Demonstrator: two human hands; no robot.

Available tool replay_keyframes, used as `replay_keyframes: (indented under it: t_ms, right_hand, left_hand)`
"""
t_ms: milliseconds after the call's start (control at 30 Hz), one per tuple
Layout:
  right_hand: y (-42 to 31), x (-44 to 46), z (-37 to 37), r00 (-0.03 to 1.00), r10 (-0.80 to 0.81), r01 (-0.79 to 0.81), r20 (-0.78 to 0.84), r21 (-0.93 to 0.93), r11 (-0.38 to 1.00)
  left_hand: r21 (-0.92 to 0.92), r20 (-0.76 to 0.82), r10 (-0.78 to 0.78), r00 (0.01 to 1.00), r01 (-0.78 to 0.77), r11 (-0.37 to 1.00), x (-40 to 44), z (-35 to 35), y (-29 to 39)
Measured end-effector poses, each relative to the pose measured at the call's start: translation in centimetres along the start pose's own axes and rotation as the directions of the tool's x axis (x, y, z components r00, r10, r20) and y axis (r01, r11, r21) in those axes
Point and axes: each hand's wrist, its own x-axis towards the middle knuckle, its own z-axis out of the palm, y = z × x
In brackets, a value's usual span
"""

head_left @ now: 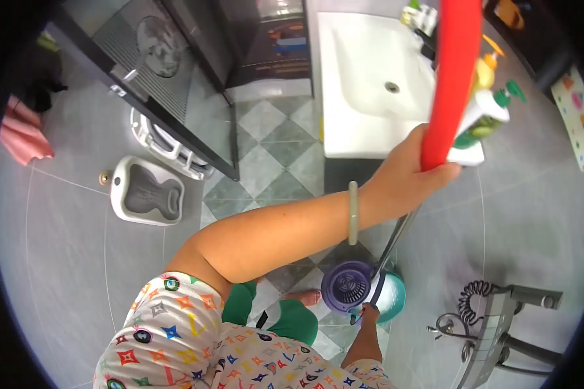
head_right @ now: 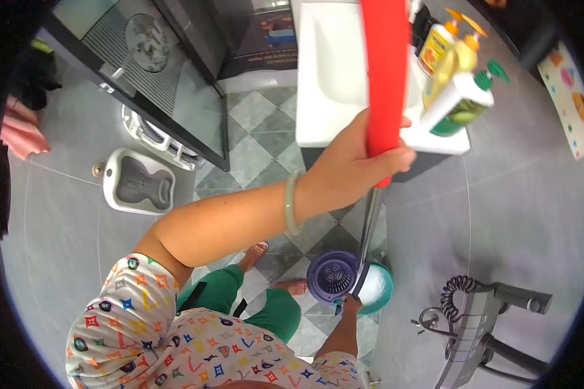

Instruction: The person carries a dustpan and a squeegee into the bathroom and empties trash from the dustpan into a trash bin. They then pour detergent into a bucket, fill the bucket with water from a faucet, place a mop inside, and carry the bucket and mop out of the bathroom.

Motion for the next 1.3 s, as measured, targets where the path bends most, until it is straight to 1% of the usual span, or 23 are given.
replay_keyframes:
  t_ms: [67, 133, 200, 267, 300, 367, 467, 533, 567, 667, 700, 733, 800, 867, 900, 933, 967, 1033, 1067, 1100, 1200, 1233, 1300]
  right_hand:
    - [-0.8, -1.6, 1.7, 1.000, 0.025, -0.026, 0.016, 0.053, 0.998]
    - [-2.0, -3.7, 5.2, 0.998, 0.051, -0.053, 0.027, 0.068, 0.996]
    - [-4.3, -7.1, 8.9, 0.998, 0.027, -0.030, 0.053, 0.055, 0.998]
    - [-6.3, -9.5, 13.3, 0.999, 0.021, -0.020, 0.041, -0.028, 0.999]
    - [-7.5, -11.4, 15.6, 0.998, 0.017, -0.018, 0.066, 0.011, 1.000]
    - [-10.6, -14.7, 20.7, 0.995, 0.023, -0.020, 0.093, -0.027, 0.999]
    - [-14.3, -19.2, 30.0, 0.989, 0.035, -0.029, 0.143, -0.047, 0.998]
    - [-18.8, -22.5, 37.9, 0.989, 0.055, -0.042, 0.138, -0.098, 0.994]
    - [-19.6, -23.2, 41.5, 0.986, 0.052, -0.039, 0.160, -0.086, 0.996]
    - [-23.9, -26.5, 52.3, 0.975, 0.070, -0.055, 0.212, -0.076, 0.996]
    - [-26.3, -28.0, 56.0, 0.972, 0.059, -0.043, 0.227, -0.073, 0.996]
    - [-28.4, -29.3, 59.2, 0.968, 0.088, -0.068, 0.233, -0.091, 0.994]
    - [-31.0, -31.3, 64.4, 0.956, 0.054, -0.040, 0.288, -0.051, 0.998]
    - [-33.8, -31.3, 69.3, 0.921, -0.018, 0.054, 0.390, -0.082, 0.995]
    - [-36.5, -31.8, 71.9, 0.922, -0.010, 0.055, 0.387, -0.106, 0.993]
    - [-38.4, -31.3, 74.0, 0.900, -0.049, 0.110, 0.432, -0.118, 0.987]
    - [-40.5, -31.1, 76.1, 0.889, -0.021, 0.074, 0.457, -0.097, 0.993]
    - [-45.5, -32.2, 80.0, 0.845, -0.033, 0.039, 0.534, -0.001, 0.999]
    - [-47.6, -31.7, 81.8, 0.826, -0.044, 0.051, 0.562, 0.003, 0.999]
    - [-49.8, -31.0, 83.3, 0.806, -0.055, 0.062, 0.589, 0.009, 0.998]
    - [-58.9, -31.5, 87.0, 0.752, -0.043, 0.067, 0.658, -0.011, 0.998]
    - [-62.6, -31.3, 88.9, 0.728, -0.048, 0.072, 0.684, -0.007, 0.997]
    - [-69.8, -30.7, 91.6, 0.680, -0.051, 0.083, 0.732, -0.007, 0.996]
  left_hand:
    - [-0.118, -0.056, -0.079, 0.995, 0.072, 0.990, -1.0, -2.9, 2.0]
    - [0.026, -0.099, -0.062, 0.993, 0.065, 0.998, -1.9, -8.3, 4.3]
    - [0.035, -0.138, -0.053, 0.989, 0.058, 0.998, -2.7, -14.4, 7.0]
    - [-0.033, -0.144, -0.001, 0.990, -0.004, 0.999, -2.9, -20.9, 9.6]
    - [-0.036, -0.172, -0.003, 0.985, -0.004, 0.999, -2.9, -24.1, 11.3]
    - [-0.027, -0.217, 0.017, 0.976, -0.023, 0.999, -2.4, -30.9, 14.4]
    - [-0.008, -0.276, 0.079, 0.958, -0.085, 0.996, 0.1, -42.0, 18.4]
    - [-0.012, -0.327, 0.116, 0.938, -0.127, 0.992, 2.2, -49.6, 21.6]
    - [-0.027, -0.361, 0.098, 0.927, -0.115, 0.993, 3.2, -53.1, 23.3]
    - [0.066, -0.350, 0.143, 0.926, -0.127, 0.990, 5.9, -63.3, 28.4]
    - [0.070, -0.365, 0.169, 0.916, -0.154, 0.986, 6.8, -65.9, 30.0]
    - [0.075, -0.379, 0.195, 0.904, -0.180, 0.981, 7.8, -68.1, 31.5]
    - [0.106, -0.391, 0.239, 0.889, -0.214, 0.971, 9.6, -72.2, 34.4]
    - [0.156, -0.384, 0.274, 0.882, -0.230, 0.961, 11.9, -75.5, 37.0]
    - [0.167, -0.390, 0.303, 0.869, -0.257, 0.952, 13.2, -76.8, 38.0]
    - [0.178, -0.396, 0.332, 0.856, -0.284, 0.942, 14.7, -77.9, 39.0]
    - [0.195, -0.404, 0.363, 0.840, -0.308, 0.931, 16.1, -78.8, 39.6]
    - [0.263, -0.401, 0.433, 0.807, -0.351, 0.898, 19.1, -80.8, 40.6]
    - [0.297, -0.397, 0.468, 0.790, -0.372, 0.880, 20.5, -81.2, 41.0]
    - [0.288, -0.411, 0.527, 0.744, -0.443, 0.849, 22.1, -81.0, 41.3]
    - [0.451, -0.415, 0.634, 0.652, -0.458, 0.766, 27.0, -81.5, 42.9]
    - [0.430, -0.432, 0.663, 0.611, -0.507, 0.747, 29.7, -82.1, 43.7]
    - [0.517, -0.450, 0.708, 0.545, -0.487, 0.704, 34.0, -81.9, 44.6]
